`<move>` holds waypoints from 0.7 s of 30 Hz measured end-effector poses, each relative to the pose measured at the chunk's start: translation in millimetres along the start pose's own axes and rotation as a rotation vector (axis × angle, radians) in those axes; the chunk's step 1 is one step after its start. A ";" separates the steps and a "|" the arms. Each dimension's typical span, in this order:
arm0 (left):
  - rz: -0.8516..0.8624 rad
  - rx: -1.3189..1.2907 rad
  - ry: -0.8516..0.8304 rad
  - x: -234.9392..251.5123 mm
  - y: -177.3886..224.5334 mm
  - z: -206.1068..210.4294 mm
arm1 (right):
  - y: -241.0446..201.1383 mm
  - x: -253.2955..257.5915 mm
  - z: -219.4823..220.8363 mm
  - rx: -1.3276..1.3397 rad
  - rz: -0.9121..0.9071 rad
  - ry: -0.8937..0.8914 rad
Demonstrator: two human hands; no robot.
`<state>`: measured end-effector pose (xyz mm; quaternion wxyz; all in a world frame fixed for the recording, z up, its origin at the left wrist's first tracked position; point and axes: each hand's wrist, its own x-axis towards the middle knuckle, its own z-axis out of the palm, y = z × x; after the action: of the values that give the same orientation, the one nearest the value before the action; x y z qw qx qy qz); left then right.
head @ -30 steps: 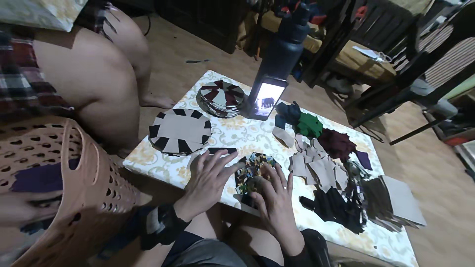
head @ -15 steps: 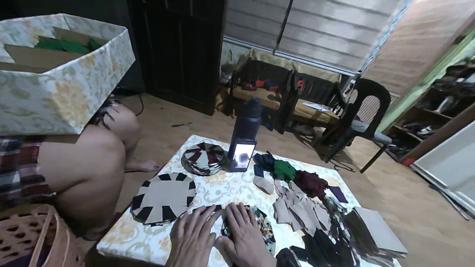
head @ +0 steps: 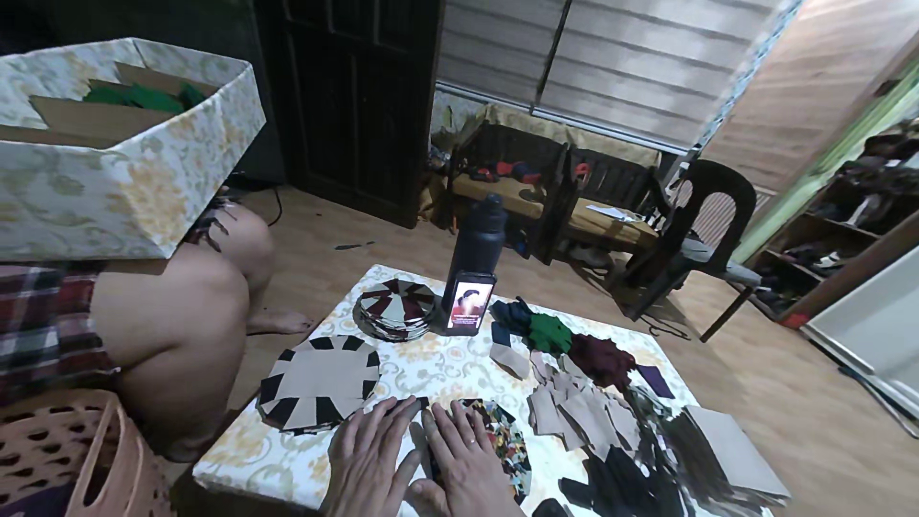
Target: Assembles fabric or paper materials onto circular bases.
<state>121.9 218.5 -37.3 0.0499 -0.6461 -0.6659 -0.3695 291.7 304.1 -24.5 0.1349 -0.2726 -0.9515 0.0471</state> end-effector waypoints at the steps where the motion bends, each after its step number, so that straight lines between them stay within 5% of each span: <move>1: -0.002 0.005 0.003 -0.5 0.4 0.2 | 1.9 -1.0 5.5 -0.008 -0.008 0.009; 14: 0.012 -0.030 0.050 -2.5 -7.5 6.5 | 25.2 -3.7 4.5 0.037 0.130 0.014; 18: 0.096 -0.498 0.472 -11.4 -22.4 10.4 | 24.4 -4.2 -9.1 0.068 0.114 0.119; 21: -0.025 -0.757 0.712 -9.3 -22.3 9.2 | 27.3 -10.4 -9.2 0.044 0.173 0.121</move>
<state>107.1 218.3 -58.5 0.0316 -0.4453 -0.4349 -0.7820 316.6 321.9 -22.5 0.1934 -0.3530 -0.9133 0.0629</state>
